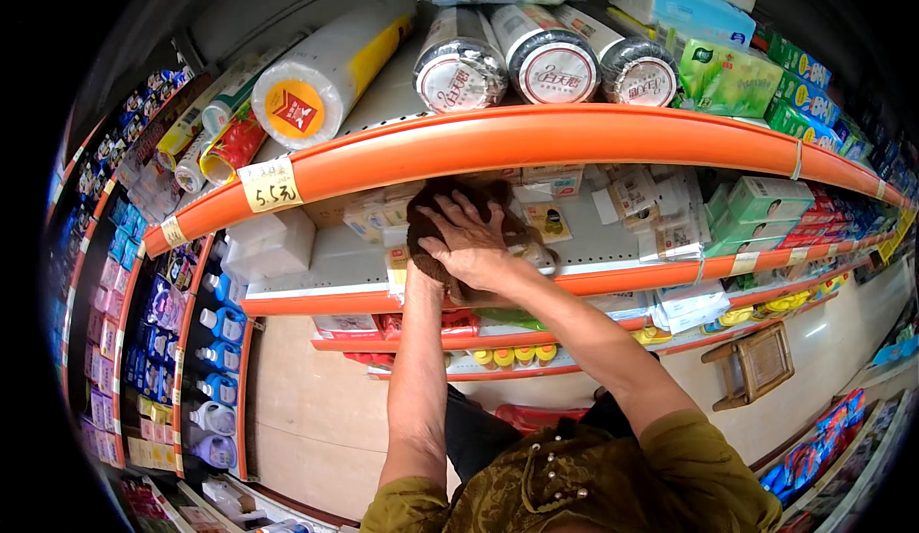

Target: The person arranges packaged food items on a supermarket shelf. They pick up stacks of flat packages, wipe the shelf surface with a cloth, and place the items back in neat rows. The person handles the packages one by one or in small groups, ensuring they are aligned and facing forward.

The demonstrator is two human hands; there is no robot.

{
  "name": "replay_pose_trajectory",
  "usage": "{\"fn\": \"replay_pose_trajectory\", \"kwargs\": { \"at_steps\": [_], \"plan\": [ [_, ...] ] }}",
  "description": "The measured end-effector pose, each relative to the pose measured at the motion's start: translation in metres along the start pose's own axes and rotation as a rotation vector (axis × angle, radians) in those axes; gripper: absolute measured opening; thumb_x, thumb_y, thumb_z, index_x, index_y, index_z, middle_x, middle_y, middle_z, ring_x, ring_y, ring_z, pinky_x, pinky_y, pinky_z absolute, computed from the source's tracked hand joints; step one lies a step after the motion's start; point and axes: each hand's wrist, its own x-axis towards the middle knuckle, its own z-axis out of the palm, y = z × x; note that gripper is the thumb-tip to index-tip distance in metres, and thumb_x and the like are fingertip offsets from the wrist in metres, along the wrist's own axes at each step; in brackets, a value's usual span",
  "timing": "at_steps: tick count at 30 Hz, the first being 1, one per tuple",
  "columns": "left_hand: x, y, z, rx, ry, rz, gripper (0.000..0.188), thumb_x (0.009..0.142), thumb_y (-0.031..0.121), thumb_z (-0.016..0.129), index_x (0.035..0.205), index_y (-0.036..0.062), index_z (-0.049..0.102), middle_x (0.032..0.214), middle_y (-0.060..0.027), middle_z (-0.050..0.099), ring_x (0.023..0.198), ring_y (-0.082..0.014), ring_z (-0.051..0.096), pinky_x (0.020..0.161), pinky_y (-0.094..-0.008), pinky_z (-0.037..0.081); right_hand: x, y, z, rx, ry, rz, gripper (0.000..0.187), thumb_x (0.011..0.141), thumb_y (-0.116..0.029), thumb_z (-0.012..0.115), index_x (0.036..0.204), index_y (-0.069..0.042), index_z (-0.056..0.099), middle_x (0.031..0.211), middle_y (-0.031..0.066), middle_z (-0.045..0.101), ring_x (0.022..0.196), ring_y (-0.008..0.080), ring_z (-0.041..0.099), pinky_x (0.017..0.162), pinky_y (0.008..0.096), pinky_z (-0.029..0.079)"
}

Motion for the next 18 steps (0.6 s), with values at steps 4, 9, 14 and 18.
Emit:
{"fn": "replay_pose_trajectory", "kwargs": {
  "at_steps": [4,9,14,18],
  "plan": [
    [0.018,0.004,-0.045,0.004,-0.301,0.066,0.038,0.092,0.028,0.032,0.123,0.0058,0.038,0.122,-0.0117,0.044,0.109,-0.0262,0.043,0.093,-0.0387,0.037,0.008,0.004,-0.005,0.074,-0.116,0.02,0.059,0.085,-0.053,0.03,0.133,-0.019,0.029,0.138,0.0099,0.026,0.129,0.0245,0.017,0.099,0.0523,0.008],
    [0.01,0.001,-0.014,-0.116,0.014,-0.094,0.042,0.091,0.03,0.037,0.122,0.0032,0.039,0.118,-0.0146,0.048,0.106,-0.0294,0.047,0.092,-0.0394,0.039,0.005,0.037,-0.001,0.102,-0.143,0.126,0.065,0.084,-0.057,0.029,0.134,-0.015,0.026,0.139,0.0093,0.024,0.129,0.026,0.017,0.099,0.0517,0.012],
    [0.011,-0.003,-0.016,0.015,-0.051,0.037,0.047,0.088,0.03,0.044,0.124,0.0013,0.037,0.123,-0.0147,0.044,0.111,-0.0287,0.044,0.095,-0.0396,0.037,0.003,0.047,-0.008,0.128,-0.154,0.185,0.069,0.083,-0.057,0.028,0.131,-0.007,0.031,0.138,0.0117,0.024,0.128,0.0279,0.021,0.099,0.0539,0.013],
    [0.019,-0.004,-0.03,0.043,-0.19,0.085,0.05,0.087,0.031,0.046,0.126,0.0003,0.034,0.125,-0.0156,0.04,0.113,-0.0295,0.042,0.097,-0.0404,0.035,-0.005,0.075,-0.004,0.232,-0.069,0.246,0.069,0.082,-0.057,0.032,0.128,-0.006,0.034,0.134,0.0149,0.03,0.125,0.0306,0.025,0.098,0.0546,0.016]
  ]
}}
